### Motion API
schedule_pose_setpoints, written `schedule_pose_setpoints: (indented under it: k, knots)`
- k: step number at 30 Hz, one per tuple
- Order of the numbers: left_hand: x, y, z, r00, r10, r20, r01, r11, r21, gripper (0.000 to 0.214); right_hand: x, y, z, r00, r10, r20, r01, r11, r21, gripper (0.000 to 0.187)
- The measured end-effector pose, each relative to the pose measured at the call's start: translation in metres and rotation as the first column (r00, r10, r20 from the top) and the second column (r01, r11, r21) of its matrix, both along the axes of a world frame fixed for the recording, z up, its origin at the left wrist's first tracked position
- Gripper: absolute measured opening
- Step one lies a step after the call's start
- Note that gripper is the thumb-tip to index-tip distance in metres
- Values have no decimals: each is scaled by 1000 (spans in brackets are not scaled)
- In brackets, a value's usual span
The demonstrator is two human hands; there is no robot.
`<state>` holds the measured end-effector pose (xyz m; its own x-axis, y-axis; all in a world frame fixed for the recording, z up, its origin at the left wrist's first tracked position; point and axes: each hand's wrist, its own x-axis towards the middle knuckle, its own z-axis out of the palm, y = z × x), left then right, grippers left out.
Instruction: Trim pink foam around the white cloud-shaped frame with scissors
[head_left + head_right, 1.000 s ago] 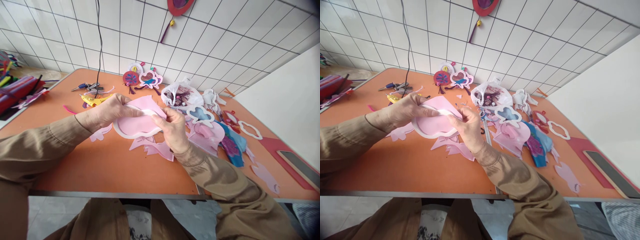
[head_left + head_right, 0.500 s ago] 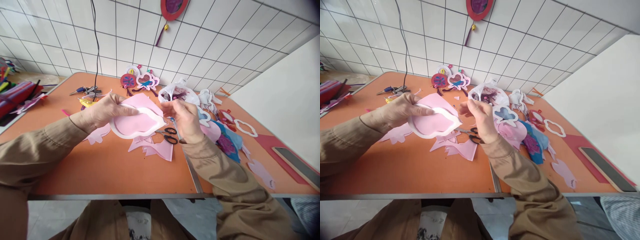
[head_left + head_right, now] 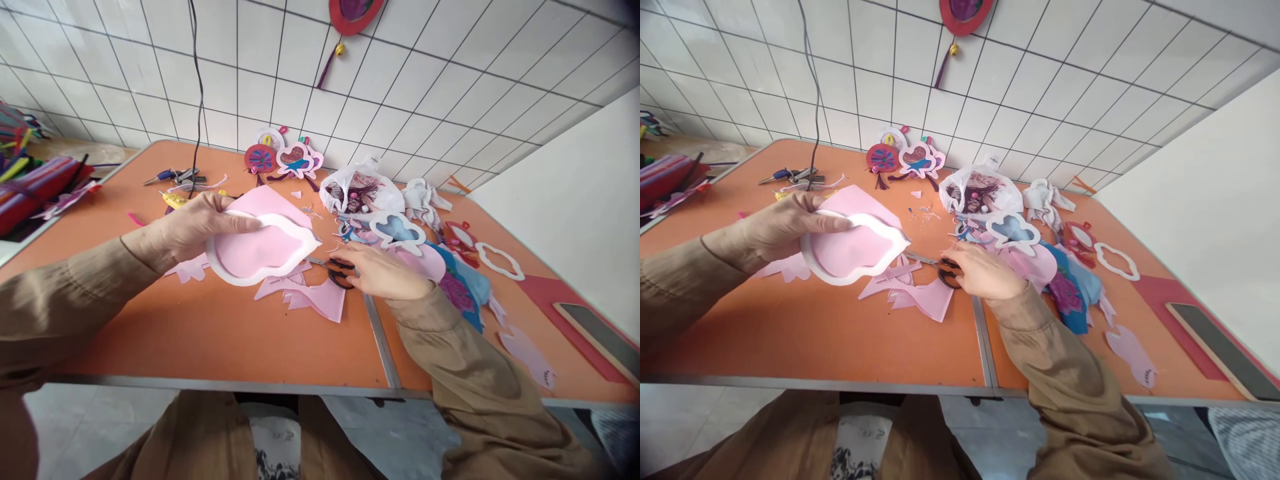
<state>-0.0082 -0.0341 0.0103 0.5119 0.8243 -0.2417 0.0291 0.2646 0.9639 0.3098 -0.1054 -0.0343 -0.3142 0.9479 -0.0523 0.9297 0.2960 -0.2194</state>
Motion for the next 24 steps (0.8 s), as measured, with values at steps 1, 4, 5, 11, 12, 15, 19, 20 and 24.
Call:
schedule_pose_setpoints:
  k: [1,4,5,11,12,15,19,20,24]
  knots:
    - [-2,-3,-4,1000,7,15,-6,999,-43,25,0,0,-1,1000,3,30,-3,1000,-1,41]
    - [-4,-12,-19,997,53,58,-44,988,-148,25,0,-1,-3,997,13,79,-14,1000,4,38]
    - [-4,-14,-24,996,69,63,-58,984,-167,27,1,-1,-4,996,6,88,-8,1000,15,37]
    - [-5,-26,-42,996,-1,87,12,991,-131,27,13,0,0,899,-110,-423,111,994,-23,43]
    - [-6,-27,-42,996,-13,84,23,993,-118,28,14,1,1,808,-133,-574,92,991,-101,48]
    - [-10,-29,-42,998,-21,66,26,997,-77,27,13,2,1,563,-207,-800,-49,958,-282,61]
    - [-14,-31,-41,999,-12,36,12,1000,8,24,1,-2,0,491,-251,-834,-154,918,-366,59]
    - [-14,-31,-41,1000,-12,28,11,999,31,24,-3,-4,0,483,-247,-840,-173,913,-369,58]
    - [-16,-33,-40,999,-37,-8,38,992,116,23,-18,-16,3,491,-86,-867,-304,916,-263,73]
